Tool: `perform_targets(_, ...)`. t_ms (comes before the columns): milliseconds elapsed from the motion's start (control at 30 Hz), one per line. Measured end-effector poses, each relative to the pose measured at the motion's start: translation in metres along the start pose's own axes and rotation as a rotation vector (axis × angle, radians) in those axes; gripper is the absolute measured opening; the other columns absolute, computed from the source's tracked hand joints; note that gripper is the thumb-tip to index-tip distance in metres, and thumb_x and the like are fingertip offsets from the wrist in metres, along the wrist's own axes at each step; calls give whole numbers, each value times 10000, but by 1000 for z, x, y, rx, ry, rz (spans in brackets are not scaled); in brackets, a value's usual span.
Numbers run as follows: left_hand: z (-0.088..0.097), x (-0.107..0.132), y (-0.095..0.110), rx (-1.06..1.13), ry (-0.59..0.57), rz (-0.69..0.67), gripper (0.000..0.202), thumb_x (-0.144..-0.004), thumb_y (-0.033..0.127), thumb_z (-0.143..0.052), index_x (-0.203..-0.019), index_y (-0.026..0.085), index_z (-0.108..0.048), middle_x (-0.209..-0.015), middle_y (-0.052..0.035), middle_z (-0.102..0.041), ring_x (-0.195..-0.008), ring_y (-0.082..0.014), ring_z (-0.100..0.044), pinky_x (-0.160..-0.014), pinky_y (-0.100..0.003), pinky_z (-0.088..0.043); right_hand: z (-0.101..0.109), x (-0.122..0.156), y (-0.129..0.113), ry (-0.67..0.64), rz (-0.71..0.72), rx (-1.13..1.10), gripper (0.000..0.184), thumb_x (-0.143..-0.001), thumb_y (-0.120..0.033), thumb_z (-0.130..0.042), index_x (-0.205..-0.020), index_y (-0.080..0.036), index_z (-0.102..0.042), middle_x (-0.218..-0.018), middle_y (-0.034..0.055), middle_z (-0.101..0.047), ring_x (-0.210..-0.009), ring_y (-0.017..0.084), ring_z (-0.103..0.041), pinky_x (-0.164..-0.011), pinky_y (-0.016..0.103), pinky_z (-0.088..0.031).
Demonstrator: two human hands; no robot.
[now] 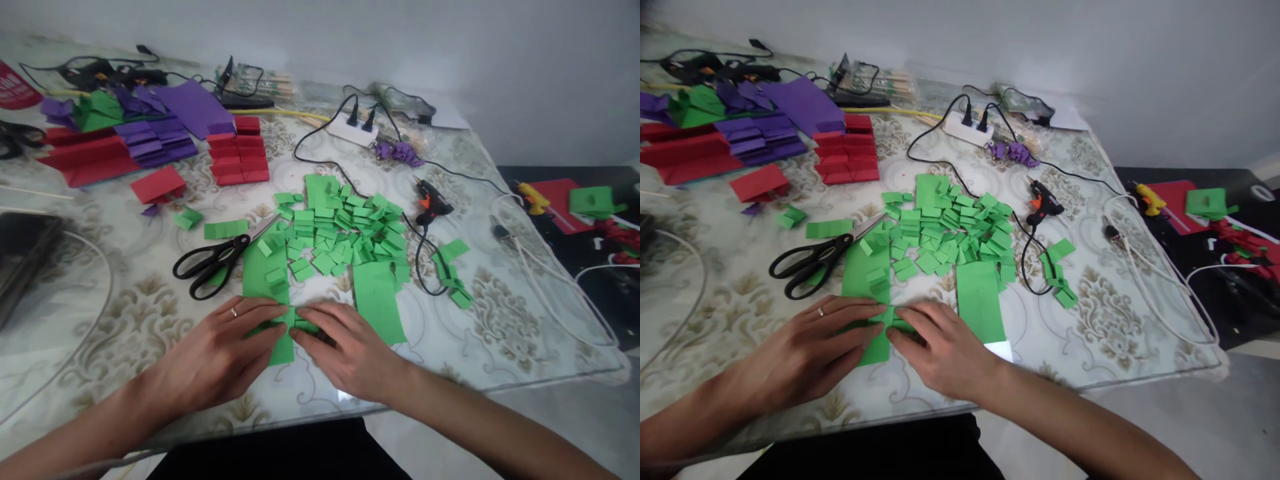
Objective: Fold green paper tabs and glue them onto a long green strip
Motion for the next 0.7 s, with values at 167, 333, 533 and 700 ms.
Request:
perform_targets(167, 1, -2, 1, 1, -21, -2, 170, -966, 97, -547, -1066, 173, -661, -1254, -110, -710, -1191, -283, -646, -982, -452, -555, -1, 0, -1, 1, -19, 16, 278, -976, -125, -598, -1233, -132, -703, -1267, 148, -674, -1187, 294, -577, -1016, 448, -536)
perform_targets(333, 0, -1, 0, 7, -26, 8, 166, -965, 89, -544, -1054, 174, -656, -1252, -109, -706, -1187, -284, -642, -974, -459, -553, -1, -1, -2, 2, -40, 15, 261, -986, -131, -579, -1215, -139, -705, -1255, 157, -666, -1183, 290, -582, -1011, 453, -537)
perform_targets(533, -1, 0, 0, -3, -12, 5, 192, -966, 88, -544, -1086, 171, -668, -1243, -108, -705, -1208, -278, -632, -1004, -449, -543, 0, -3, 0, -12, -51, -29, 329, -971, -133, -534, -1271, -139, -669, -1237, 169, -653, -1168, 289, -578, -991, 464, -546)
perform_targets(700, -3, 2, 0, -2, -10, -3, 220, -972, 91, -534, -1123, 170, -674, -1222, -109, -710, -1208, -276, -633, -995, -450, -548, -2, -3, 0, -49, -45, 2, 337, -975, -143, -533, -1290, -133, -652, -1269, 178, -642, -1177, 301, -569, -976, 481, -545)
Point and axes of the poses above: each hand's wrist, its own x-axis away from the middle knuckle, its own z-axis out of the back of the hand, y = z × x, the point moved 3 cm from there along -x, towards the middle knuckle
